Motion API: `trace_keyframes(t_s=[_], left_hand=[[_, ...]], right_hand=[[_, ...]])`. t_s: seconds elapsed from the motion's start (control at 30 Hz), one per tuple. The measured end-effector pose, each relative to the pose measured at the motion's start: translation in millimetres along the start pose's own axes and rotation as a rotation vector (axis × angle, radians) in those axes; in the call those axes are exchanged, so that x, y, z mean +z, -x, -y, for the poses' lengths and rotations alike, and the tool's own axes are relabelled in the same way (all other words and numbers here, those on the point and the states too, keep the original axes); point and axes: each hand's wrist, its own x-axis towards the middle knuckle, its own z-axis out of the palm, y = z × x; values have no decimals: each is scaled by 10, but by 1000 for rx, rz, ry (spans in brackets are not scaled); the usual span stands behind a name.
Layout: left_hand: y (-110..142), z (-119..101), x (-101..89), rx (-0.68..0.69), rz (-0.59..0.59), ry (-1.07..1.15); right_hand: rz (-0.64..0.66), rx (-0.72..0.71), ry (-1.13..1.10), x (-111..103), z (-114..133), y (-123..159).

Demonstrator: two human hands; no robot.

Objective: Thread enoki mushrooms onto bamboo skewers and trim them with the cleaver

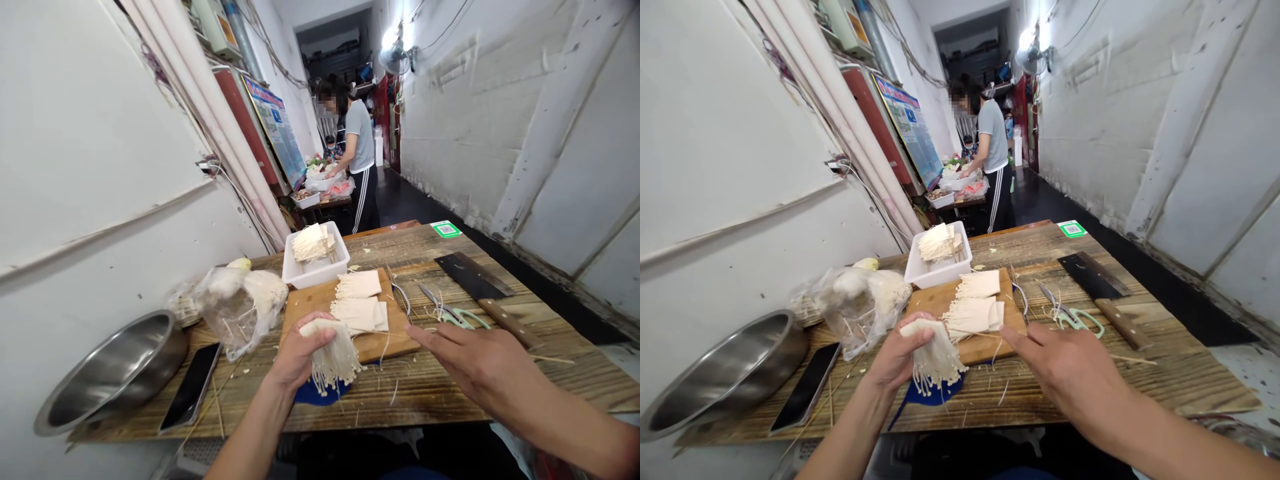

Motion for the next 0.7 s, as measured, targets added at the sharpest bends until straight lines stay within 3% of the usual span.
trace_keyframes(t_s=[0.2,0.7], left_hand=[[19,-3,9,20,9,-28],[57,-16,38,36,-10,-63]], right_hand=[[65,-4,-6,-42,18,3],[55,10,12,-76,51,36]])
